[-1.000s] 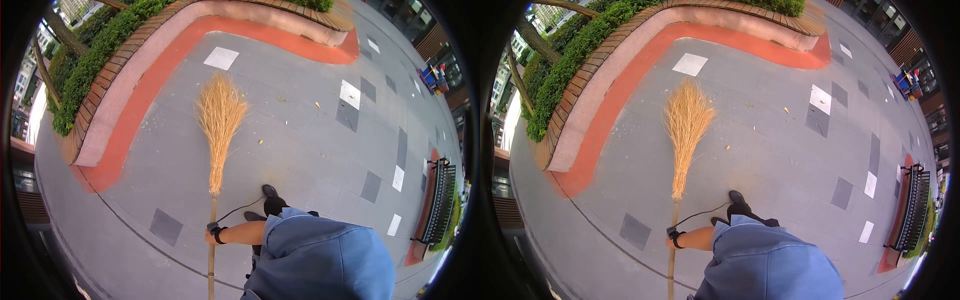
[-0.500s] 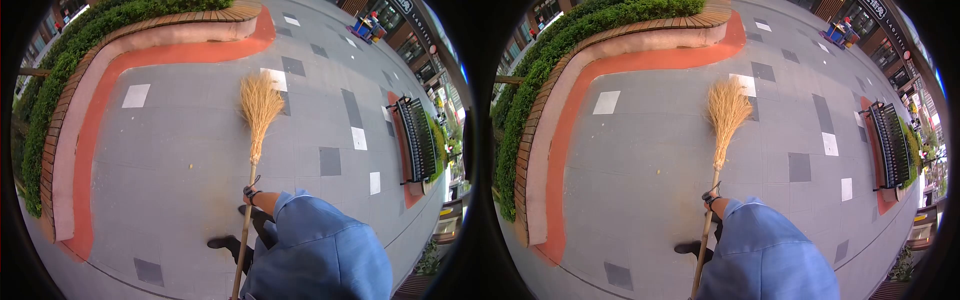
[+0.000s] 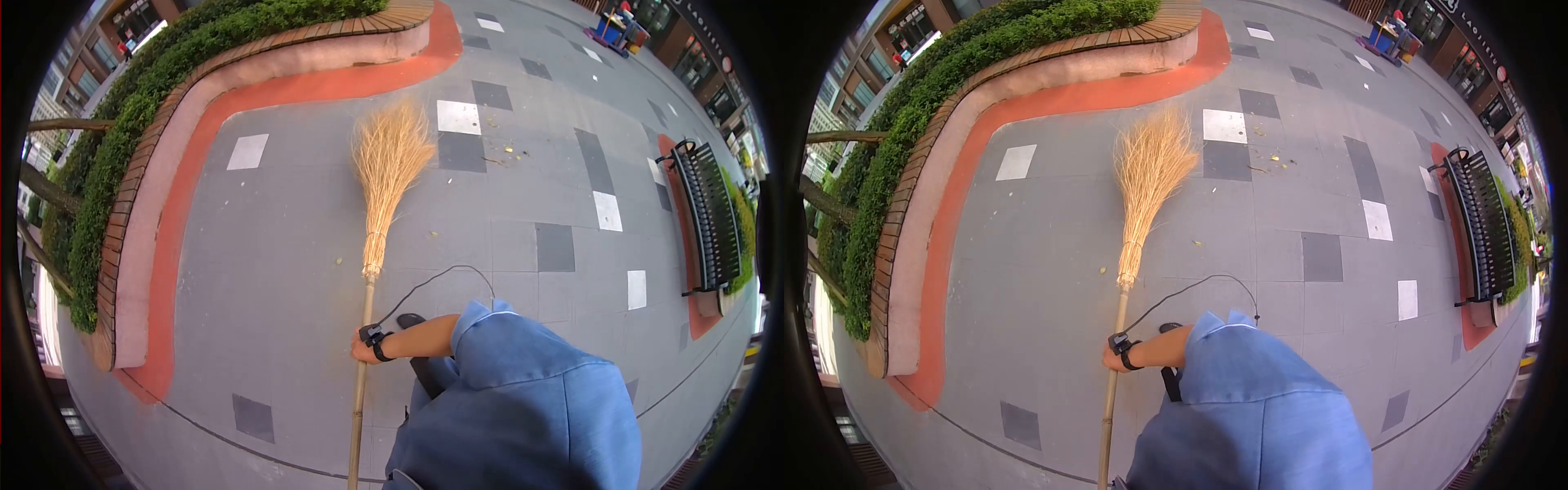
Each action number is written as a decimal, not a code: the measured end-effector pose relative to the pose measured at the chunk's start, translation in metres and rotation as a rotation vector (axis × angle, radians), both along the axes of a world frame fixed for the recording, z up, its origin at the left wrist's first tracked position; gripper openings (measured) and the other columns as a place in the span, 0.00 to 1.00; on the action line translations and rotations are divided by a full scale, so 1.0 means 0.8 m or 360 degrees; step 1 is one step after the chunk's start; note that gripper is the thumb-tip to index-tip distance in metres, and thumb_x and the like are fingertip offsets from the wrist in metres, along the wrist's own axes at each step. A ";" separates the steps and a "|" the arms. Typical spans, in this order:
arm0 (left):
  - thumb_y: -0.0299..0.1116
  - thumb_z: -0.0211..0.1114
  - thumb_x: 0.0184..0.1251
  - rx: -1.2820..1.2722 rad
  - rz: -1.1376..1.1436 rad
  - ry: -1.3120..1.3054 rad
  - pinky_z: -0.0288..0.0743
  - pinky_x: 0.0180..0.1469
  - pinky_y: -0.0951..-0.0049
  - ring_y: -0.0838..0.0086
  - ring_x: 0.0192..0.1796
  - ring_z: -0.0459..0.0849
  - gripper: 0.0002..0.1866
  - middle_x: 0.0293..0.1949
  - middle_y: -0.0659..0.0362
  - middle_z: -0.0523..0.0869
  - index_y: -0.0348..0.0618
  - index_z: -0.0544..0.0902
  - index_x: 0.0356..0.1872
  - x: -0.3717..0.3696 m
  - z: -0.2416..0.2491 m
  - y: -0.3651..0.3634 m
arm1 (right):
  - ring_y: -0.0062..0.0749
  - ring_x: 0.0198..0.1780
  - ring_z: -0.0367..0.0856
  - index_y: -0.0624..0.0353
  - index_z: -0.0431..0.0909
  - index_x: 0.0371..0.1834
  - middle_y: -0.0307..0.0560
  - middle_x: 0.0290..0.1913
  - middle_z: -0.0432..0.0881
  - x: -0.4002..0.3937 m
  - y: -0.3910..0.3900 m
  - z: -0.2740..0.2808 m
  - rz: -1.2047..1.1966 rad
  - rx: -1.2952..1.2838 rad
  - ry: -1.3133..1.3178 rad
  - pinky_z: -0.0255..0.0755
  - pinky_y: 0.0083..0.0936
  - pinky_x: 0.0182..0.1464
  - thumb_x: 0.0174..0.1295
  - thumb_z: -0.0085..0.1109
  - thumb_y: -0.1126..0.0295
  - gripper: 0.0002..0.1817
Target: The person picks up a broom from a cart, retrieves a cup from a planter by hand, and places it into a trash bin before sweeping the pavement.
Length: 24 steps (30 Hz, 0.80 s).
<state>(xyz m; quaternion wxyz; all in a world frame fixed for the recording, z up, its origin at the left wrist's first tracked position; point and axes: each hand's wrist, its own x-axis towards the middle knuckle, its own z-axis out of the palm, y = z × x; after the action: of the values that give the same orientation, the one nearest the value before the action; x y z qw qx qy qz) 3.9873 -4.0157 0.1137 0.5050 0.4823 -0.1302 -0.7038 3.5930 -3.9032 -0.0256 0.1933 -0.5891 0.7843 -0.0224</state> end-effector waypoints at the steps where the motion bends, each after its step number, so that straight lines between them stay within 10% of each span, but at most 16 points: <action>1: 0.44 0.53 0.62 -0.0023 0.0023 -0.0005 0.70 0.36 0.61 0.68 0.27 0.72 0.16 0.16 0.64 0.70 0.50 0.67 0.17 0.017 0.006 0.002 | 0.33 0.38 0.77 0.48 0.78 0.22 0.39 0.27 0.79 0.041 -0.012 0.025 0.0137 -0.0015 0.0006 0.63 0.35 0.47 0.44 0.56 0.68 0.02; 7: 0.44 0.53 0.62 -0.0122 0.0265 -0.0102 0.70 0.35 0.62 0.69 0.25 0.71 0.17 0.16 0.64 0.69 0.50 0.66 0.17 0.145 0.047 0.029 | 0.39 0.29 0.80 0.64 0.79 0.26 0.51 0.28 0.81 0.359 -0.087 -0.067 0.0717 0.0037 -0.0140 0.72 0.37 0.31 0.50 0.50 0.72 0.09; 9: 0.44 0.53 0.62 -0.0138 0.0331 -0.0135 0.69 0.35 0.63 0.70 0.25 0.70 0.17 0.15 0.64 0.69 0.50 0.66 0.17 0.179 0.052 0.037 | 0.42 0.38 0.79 0.70 0.75 0.39 0.56 0.39 0.79 0.453 -0.106 -0.092 0.1990 0.0612 0.0306 0.74 0.37 0.42 0.61 0.39 0.69 0.16; 10: 0.44 0.53 0.62 -0.0139 0.0356 -0.0150 0.69 0.34 0.63 0.70 0.25 0.70 0.17 0.15 0.64 0.68 0.50 0.66 0.16 0.192 0.053 0.039 | 0.43 0.41 0.78 0.68 0.73 0.43 0.57 0.42 0.78 0.454 -0.070 -0.044 0.1387 0.0832 -0.0185 0.73 0.38 0.46 0.60 0.38 0.70 0.16; 13: 0.44 0.53 0.62 -0.0113 0.0374 -0.0204 0.69 0.34 0.64 0.70 0.24 0.70 0.17 0.15 0.64 0.68 0.51 0.66 0.16 0.221 0.052 0.041 | 0.42 0.41 0.79 0.64 0.78 0.37 0.50 0.38 0.80 0.487 -0.013 -0.024 0.1230 0.0774 -0.0282 0.75 0.38 0.45 0.56 0.50 0.65 0.14; 16: 0.44 0.54 0.62 -0.0050 0.0298 -0.0219 0.69 0.33 0.64 0.71 0.23 0.69 0.17 0.15 0.65 0.67 0.51 0.65 0.16 0.216 0.041 0.032 | 0.36 0.34 0.81 0.54 0.81 0.22 0.45 0.31 0.83 0.531 0.054 -0.164 0.1670 0.0926 -0.0292 0.74 0.36 0.34 0.49 0.56 0.69 0.05; 24: 0.44 0.54 0.62 0.0008 -0.0223 -0.0102 0.68 0.32 0.66 0.72 0.22 0.68 0.18 0.14 0.65 0.66 0.51 0.64 0.15 0.081 0.011 -0.012 | 0.37 0.30 0.78 0.49 0.77 0.21 0.42 0.27 0.80 0.182 0.205 -0.098 -0.0128 0.0793 -0.0157 0.70 0.36 0.37 0.46 0.57 0.69 0.01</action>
<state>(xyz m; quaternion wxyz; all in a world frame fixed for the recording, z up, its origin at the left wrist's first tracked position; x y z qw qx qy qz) 4.0524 -4.0251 0.1221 0.4489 0.4956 -0.1779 -0.7219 3.7385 -3.7393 -0.1043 0.3694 -0.4899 0.7780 0.1350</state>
